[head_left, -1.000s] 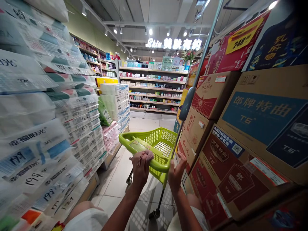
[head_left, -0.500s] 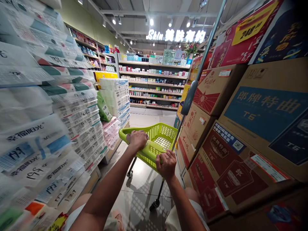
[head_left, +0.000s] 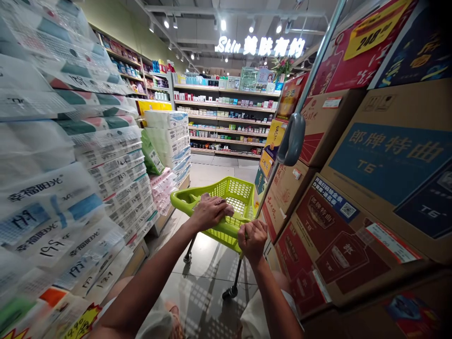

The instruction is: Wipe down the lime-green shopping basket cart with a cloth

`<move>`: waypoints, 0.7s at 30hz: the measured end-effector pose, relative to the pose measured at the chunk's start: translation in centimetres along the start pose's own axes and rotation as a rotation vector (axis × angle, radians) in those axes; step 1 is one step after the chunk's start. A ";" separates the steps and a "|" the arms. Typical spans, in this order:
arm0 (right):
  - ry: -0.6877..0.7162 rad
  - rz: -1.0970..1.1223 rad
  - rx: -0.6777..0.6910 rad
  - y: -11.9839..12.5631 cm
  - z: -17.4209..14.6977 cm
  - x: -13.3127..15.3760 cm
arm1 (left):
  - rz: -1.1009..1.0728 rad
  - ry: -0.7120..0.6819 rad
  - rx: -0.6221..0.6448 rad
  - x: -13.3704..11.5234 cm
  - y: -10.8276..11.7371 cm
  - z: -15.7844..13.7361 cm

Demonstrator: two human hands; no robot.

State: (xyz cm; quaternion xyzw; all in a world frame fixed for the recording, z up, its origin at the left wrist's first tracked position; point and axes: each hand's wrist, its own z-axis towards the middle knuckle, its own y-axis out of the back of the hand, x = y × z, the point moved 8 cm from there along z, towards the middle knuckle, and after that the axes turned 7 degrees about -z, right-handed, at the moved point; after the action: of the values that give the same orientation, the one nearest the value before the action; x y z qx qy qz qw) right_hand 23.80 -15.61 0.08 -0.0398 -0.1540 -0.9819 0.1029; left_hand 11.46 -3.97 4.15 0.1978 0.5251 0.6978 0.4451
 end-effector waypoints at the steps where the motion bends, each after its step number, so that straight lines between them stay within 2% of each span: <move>1: 0.005 -0.005 0.012 0.0 0.0 -0.1 | 0.004 0.038 0.033 0.8 0.1 0.3; 3: 0.009 -0.014 0.037 0.0 0.0 -0.3 | 0.013 0.191 0.094 3.5 0.5 0.9; 6: 0.000 -0.004 0.050 -0.1 0.0 -0.7 | -0.001 0.558 0.125 9.0 1.6 0.0; 7: -0.005 0.004 0.045 -0.1 -0.1 -0.9 | -0.012 0.647 0.110 10.3 2.0 -0.6; 9: -0.018 0.017 0.025 -0.1 -0.2 -1.1 | -0.008 0.699 -0.002 11.5 2.8 -1.8; 11: -0.032 0.024 0.005 -0.1 -0.3 -1.3 | 0.016 0.645 -0.240 10.9 3.9 -3.1; 13: -0.043 0.029 0.000 -0.1 -0.3 -1.4 | 0.024 0.598 -0.542 9.3 4.6 -5.2; 15: -0.048 0.038 0.004 -0.1 -0.3 -1.4 | -0.013 0.562 -0.805 7.4 3.8 -7.6; 18: -0.052 0.048 0.006 0.0 -0.2 -1.3 | -0.110 0.501 -1.082 4.3 0.0 -10.9; 21: -0.046 0.061 0.013 0.1 -0.2 -1.2 | -0.227 0.519 -1.265 2.0 -5.4 -13.1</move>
State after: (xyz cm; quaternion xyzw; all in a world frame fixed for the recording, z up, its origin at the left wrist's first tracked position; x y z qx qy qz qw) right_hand 25.02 -15.52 -0.18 -0.0662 -0.1615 -0.9761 0.1295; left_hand 2.90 -9.33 -6.02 -0.3293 0.1244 0.8437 0.4053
